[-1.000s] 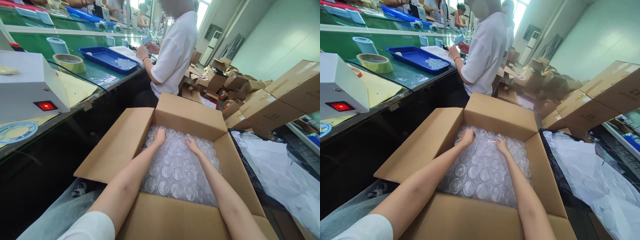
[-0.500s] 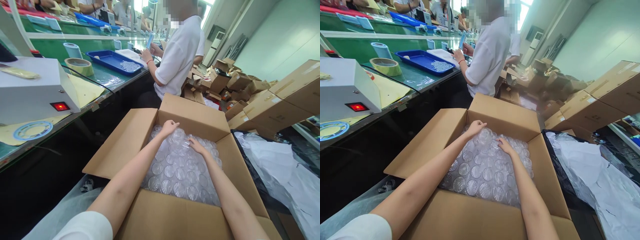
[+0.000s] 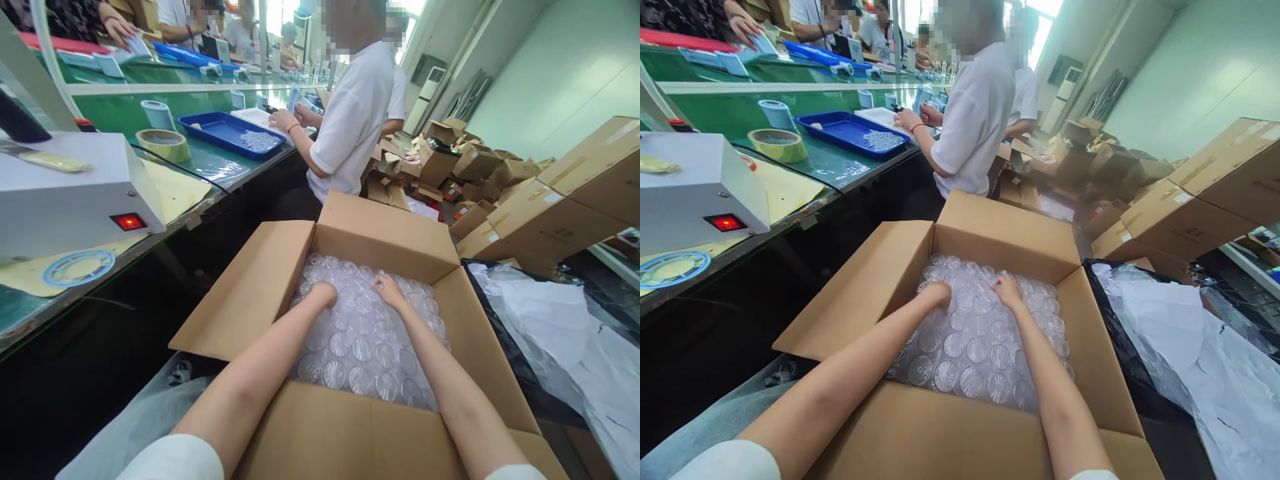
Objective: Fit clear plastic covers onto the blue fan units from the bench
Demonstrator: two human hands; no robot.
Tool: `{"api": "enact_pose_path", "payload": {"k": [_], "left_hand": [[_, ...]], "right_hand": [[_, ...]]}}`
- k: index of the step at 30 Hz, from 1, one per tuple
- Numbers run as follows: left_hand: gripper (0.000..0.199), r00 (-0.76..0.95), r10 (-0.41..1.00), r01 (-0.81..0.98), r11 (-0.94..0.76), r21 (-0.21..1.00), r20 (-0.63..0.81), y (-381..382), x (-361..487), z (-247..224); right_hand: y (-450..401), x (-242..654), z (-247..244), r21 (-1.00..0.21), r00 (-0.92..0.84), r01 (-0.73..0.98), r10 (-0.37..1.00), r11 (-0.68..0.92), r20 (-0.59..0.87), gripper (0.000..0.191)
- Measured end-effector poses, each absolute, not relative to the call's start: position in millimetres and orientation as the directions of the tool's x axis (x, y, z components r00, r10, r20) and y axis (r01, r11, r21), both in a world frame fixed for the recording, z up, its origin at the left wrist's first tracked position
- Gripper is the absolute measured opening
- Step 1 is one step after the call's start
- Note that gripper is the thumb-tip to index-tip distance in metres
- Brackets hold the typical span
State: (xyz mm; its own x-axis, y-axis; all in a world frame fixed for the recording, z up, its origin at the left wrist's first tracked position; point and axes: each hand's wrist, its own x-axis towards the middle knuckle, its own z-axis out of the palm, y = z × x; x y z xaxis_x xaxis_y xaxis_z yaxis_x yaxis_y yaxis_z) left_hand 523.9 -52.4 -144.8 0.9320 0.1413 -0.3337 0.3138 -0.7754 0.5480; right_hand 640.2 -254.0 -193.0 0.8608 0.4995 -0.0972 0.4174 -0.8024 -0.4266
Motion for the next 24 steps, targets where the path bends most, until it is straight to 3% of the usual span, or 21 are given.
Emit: {"api": "enact_pose_path", "payload": {"k": [4,9,18,24], "left_hand": [[0.032,0.873,0.154,0.371,-0.826,0.424,-0.464,-54.2,507.8,-150.6],[0.033,0.877,0.184,0.378,-0.836,0.398,-0.444,-49.5,502.8,-140.8],[0.029,0.943,0.194,0.327,-0.680,0.656,-0.270,-42.8,520.9,-119.9],[0.031,0.946,0.217,0.320,-0.496,0.807,-0.242,-41.4,524.2,-121.6]], "right_hand": [[-251.5,643.9,-191.0,-0.441,0.879,0.403,0.473,-0.802,-0.055,0.022],[-274.5,653.8,-173.7,-0.476,0.915,0.372,0.402,-0.797,0.042,0.022],[-303.0,655.4,-159.5,-0.540,0.942,0.328,0.314,-0.775,0.121,0.024],[-299.5,645.2,-161.0,-0.549,0.911,0.386,0.401,-0.741,0.100,0.029]]}}
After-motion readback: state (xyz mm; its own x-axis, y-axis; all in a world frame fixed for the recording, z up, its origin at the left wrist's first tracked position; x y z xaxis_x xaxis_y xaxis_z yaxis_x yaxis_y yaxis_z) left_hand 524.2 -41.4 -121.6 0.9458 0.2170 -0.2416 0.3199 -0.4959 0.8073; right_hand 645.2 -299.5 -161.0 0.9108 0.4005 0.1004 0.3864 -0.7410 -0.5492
